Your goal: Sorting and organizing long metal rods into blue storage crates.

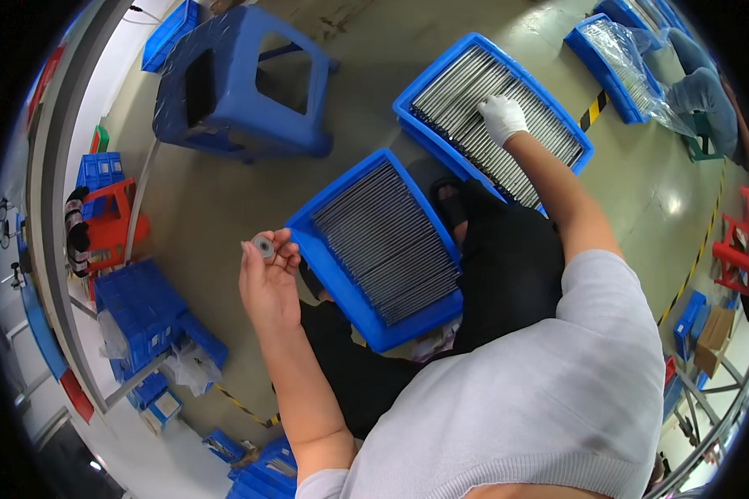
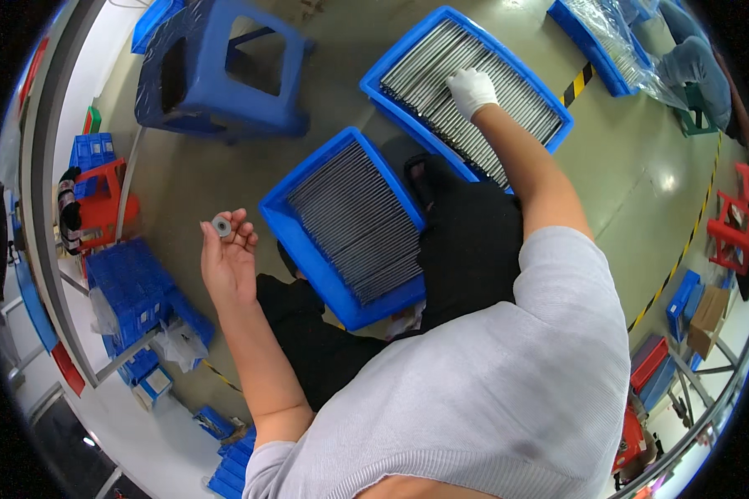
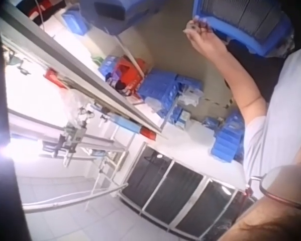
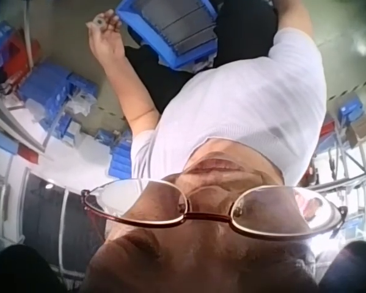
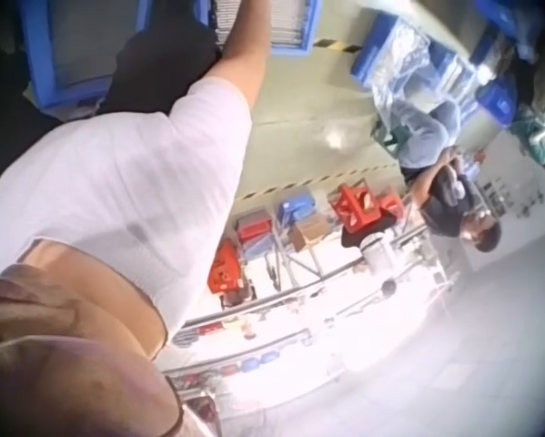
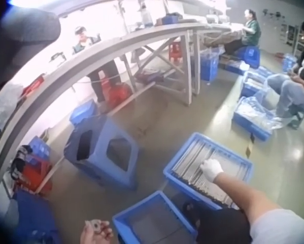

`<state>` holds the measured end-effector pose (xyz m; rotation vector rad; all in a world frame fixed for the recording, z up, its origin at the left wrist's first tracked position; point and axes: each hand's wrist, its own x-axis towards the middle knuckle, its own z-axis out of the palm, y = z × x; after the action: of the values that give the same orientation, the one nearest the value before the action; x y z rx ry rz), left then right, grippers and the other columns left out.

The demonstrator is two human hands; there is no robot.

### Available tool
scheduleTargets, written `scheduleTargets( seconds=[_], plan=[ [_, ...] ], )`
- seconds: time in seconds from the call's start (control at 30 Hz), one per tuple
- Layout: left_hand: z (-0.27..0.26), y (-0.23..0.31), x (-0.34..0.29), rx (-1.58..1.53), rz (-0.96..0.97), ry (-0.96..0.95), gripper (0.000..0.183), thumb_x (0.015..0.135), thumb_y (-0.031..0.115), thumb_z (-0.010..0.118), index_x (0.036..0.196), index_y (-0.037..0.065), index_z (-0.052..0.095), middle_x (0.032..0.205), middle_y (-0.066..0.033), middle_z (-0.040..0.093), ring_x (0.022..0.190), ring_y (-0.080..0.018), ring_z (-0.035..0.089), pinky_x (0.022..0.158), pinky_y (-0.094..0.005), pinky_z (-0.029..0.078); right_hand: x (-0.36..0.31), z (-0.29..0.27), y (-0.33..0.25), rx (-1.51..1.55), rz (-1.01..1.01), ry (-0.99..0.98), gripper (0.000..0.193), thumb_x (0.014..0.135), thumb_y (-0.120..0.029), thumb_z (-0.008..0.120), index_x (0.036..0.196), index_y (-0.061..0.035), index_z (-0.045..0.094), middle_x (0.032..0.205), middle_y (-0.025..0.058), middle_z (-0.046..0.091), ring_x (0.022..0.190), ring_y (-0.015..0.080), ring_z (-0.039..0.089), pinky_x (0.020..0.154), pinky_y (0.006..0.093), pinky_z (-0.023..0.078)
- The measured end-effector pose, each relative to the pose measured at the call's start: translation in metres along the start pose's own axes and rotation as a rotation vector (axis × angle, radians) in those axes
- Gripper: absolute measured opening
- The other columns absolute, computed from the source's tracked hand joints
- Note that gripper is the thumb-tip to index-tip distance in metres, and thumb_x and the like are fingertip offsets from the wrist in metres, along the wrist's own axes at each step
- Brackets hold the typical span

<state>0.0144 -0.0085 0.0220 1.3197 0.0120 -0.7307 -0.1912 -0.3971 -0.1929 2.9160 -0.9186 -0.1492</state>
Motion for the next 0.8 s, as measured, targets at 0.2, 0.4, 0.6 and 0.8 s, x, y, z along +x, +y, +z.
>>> scheduleTargets(
  seconds=[0.2,0.4,0.6,0.8],
  plan=[
    [-0.018,0.002,0.005,-0.010,-0.011,-0.032,0.036,0.098,0.037,0.046,0.105,0.003,0.056,0.103,-0.0130,0.062,0.087,-0.0187,0.058,0.077,-0.0314,0.047,0.003,0.003,-0.006,-0.073,0.022,-0.066,0.015,0.082,-0.011,0.051,0.086,-0.0091,0.065,0.090,0.0099,0.065,0.090,0.0274,0.064,0.073,0.0398,0.052],
    [-0.020,0.004,0.001,-0.027,-0.004,-0.007,0.036,0.097,0.038,0.048,0.103,0.004,0.058,0.102,-0.0132,0.063,0.086,-0.0189,0.058,0.076,-0.0320,0.045,0.017,-0.017,-0.006,-0.080,-0.038,-0.173,0.019,0.080,-0.007,0.051,0.087,-0.0053,0.068,0.085,0.0160,0.067,0.085,0.0325,0.066,0.072,0.0436,0.053],
    [-0.034,0.012,-0.001,-0.017,0.040,0.057,0.034,0.093,0.038,0.056,0.099,0.005,0.059,0.088,-0.0089,0.064,0.076,-0.0154,0.059,0.070,-0.0281,0.046,0.041,-0.131,-0.127,0.054,-0.433,-0.093,0.021,0.079,-0.009,0.051,0.095,-0.0065,0.065,0.094,0.0145,0.066,0.085,0.0312,0.065,0.073,0.0426,0.053],
    [-0.039,0.012,0.001,-0.100,0.046,0.029,0.035,0.093,0.038,0.057,0.098,0.003,0.059,0.084,-0.0080,0.062,0.072,-0.0149,0.056,0.067,-0.0283,0.045,-0.013,-0.070,-0.246,-0.004,-0.528,-0.276,0.016,0.077,-0.010,0.058,0.086,-0.0064,0.071,0.090,0.0136,0.070,0.084,0.0290,0.068,0.073,0.0391,0.054]
  ],
)
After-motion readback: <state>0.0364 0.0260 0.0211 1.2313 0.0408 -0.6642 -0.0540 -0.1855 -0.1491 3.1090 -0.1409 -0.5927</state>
